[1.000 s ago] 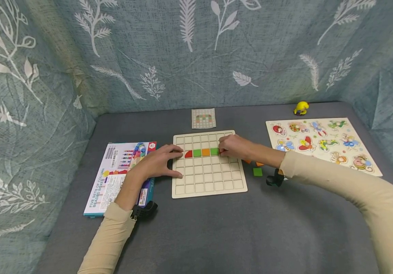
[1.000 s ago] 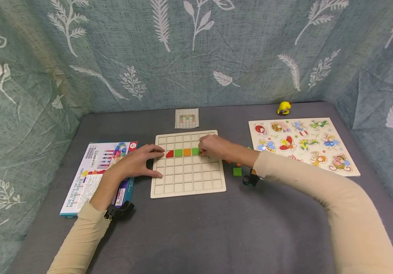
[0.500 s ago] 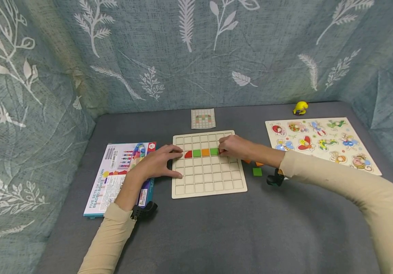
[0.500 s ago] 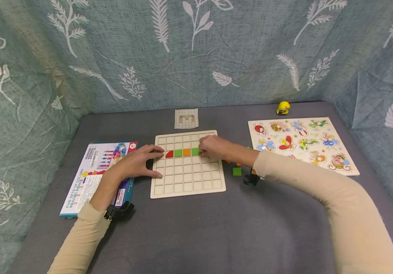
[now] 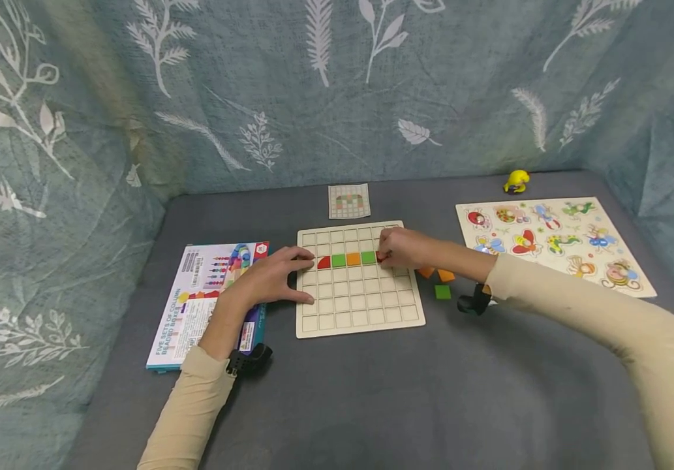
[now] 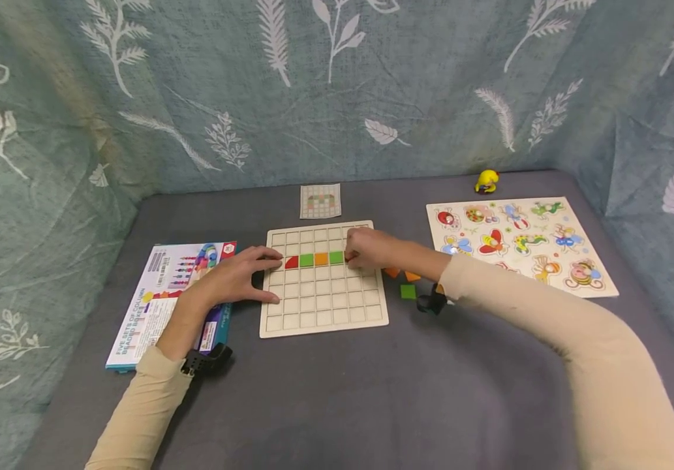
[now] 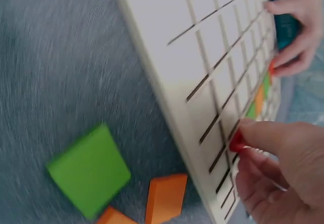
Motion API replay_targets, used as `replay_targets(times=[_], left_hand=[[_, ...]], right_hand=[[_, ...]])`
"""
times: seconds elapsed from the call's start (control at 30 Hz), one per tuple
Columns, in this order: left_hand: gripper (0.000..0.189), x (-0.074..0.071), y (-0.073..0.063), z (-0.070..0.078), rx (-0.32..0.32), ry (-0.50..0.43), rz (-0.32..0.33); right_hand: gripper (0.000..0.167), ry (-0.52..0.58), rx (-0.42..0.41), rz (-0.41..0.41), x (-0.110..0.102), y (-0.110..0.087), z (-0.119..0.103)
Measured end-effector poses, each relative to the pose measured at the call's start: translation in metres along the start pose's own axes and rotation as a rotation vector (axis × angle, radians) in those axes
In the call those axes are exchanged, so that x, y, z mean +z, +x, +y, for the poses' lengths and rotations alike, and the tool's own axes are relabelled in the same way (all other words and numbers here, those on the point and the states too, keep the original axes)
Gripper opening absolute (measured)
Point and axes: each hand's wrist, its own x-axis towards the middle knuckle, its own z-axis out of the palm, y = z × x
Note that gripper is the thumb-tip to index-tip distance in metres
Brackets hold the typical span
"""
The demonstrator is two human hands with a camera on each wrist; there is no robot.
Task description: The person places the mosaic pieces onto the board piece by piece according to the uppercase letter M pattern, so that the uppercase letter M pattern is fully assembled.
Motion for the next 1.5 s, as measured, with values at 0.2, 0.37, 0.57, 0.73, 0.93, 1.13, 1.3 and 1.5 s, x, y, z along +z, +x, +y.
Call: replay_targets(times=[0.2, 0.37, 0.57, 0.73, 0.93, 1.13, 1.3, 1.5], left_hand=[[0.080, 0.001, 0.003, 0.002, 0.002, -0.002, -0.009], [0.081, 0.004, 0.004, 0.003, -0.002, -0.005, -0.021], [0.080, 0.005, 0.003, 0.003, 0.012, 0.000, -0.017], [0.080, 0.003, 0.003, 0.003, 0.000, 0.000, -0.024], [0.081, 0.003, 0.001, 0.002, -0.012, -0.017, -0.036], [0.081, 0.001, 0.000, 0.001, -0.014, -0.013, -0.036], [0.081, -0.003, 0.000, 0.001, -0.019, -0.013, -0.031], [0.080, -0.004, 0.002, 0.000, -0.022, -0.013, -0.035]], right_hand=[[0.032, -0.036, 0.007, 0.102, 0.001, -0.030, -0.009], [0.033, -0.119, 0.010, 0.188, 0.005, -0.069, -0.017], [0.036, -0.182, 0.039, 0.183, 0.018, -0.114, -0.018], [0.038, -0.171, 0.103, 0.176, 0.021, -0.132, -0.019], [0.038, -0.167, 0.089, 0.217, 0.025, -0.144, -0.016], [0.041, -0.153, 0.072, 0.242, 0.027, -0.146, -0.014], [0.040, -0.130, 0.138, 0.217, 0.025, -0.140, -0.014], [0.019, -0.101, 0.149, 0.206, 0.027, -0.133, -0.012]])
